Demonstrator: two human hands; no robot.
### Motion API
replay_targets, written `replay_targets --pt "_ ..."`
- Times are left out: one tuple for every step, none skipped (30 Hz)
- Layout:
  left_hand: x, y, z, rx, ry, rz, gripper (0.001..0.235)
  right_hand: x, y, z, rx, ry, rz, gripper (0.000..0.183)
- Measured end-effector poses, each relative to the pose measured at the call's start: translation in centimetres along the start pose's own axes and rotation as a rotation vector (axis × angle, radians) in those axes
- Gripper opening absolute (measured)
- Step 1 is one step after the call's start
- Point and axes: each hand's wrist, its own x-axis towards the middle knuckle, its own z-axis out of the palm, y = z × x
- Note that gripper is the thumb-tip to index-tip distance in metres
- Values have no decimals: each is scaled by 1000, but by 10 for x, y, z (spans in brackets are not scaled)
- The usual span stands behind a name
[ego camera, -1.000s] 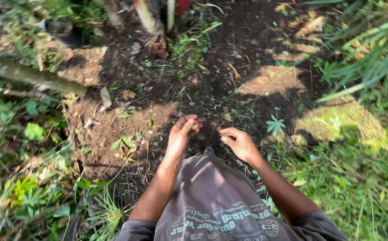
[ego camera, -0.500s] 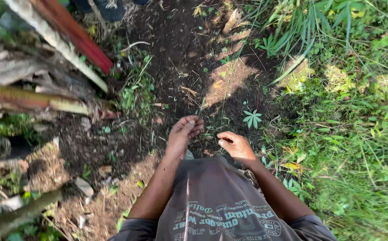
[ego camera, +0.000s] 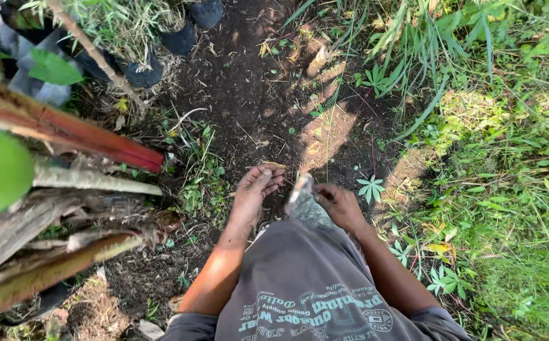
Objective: The person clears weeds and grass from a garden bed by hand and with a small hand hoe. They pull clumps of grass, loosen soil around plant bases, and gather the removed vegetation into piles.
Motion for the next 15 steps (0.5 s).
replay_targets --pt "17 8 -3 -15 5 -1 24 18 -1 -5 22 31 -28 35" --pt "32 16 -5 -30 11 -2 24 35 -1 -11 44 62 -56 35" --pt "49 24 -8 -44 19 -1 24 54 -1 -17 67 91 -87 35" --pt "69 32 -9 -47 25 8 23 76 -1 -25 97 95 -87 35" --pt "89 42 -12 -46 31 17 23 100 -1 -32 133 100 -88 34" --pt "111 51 -14 -45 37 26 22 124 -2 -39 168 105 -88 34" --pt "136 62 -16 -50 48 23 21 151 -4 -46 152 112 -47 35" --pt "159 72 -17 -55 59 20 20 179 -6 -54 136 118 -6 36" --pt "184 83 -16 -65 71 17 19 206 -8 -63 116 123 36 37" --pt "213 95 -15 -56 63 41 19 238 -13 -73 163 154 -29 36" --pt "237 105 -10 -51 66 55 20 266 -16 -84 208 172 -86 36" --pt "259 114 -5 -46 69 69 20 290 -19 -96 254 190 -142 36" --pt "287 128 -2 -13 80 60 21 321 -26 -108 173 167 -139 35" --pt "312 139 3 19 91 51 22 350 -35 -118 92 145 -134 34" --pt "328 143 8 50 107 17 23 368 -40 -125 13 112 -108 33"
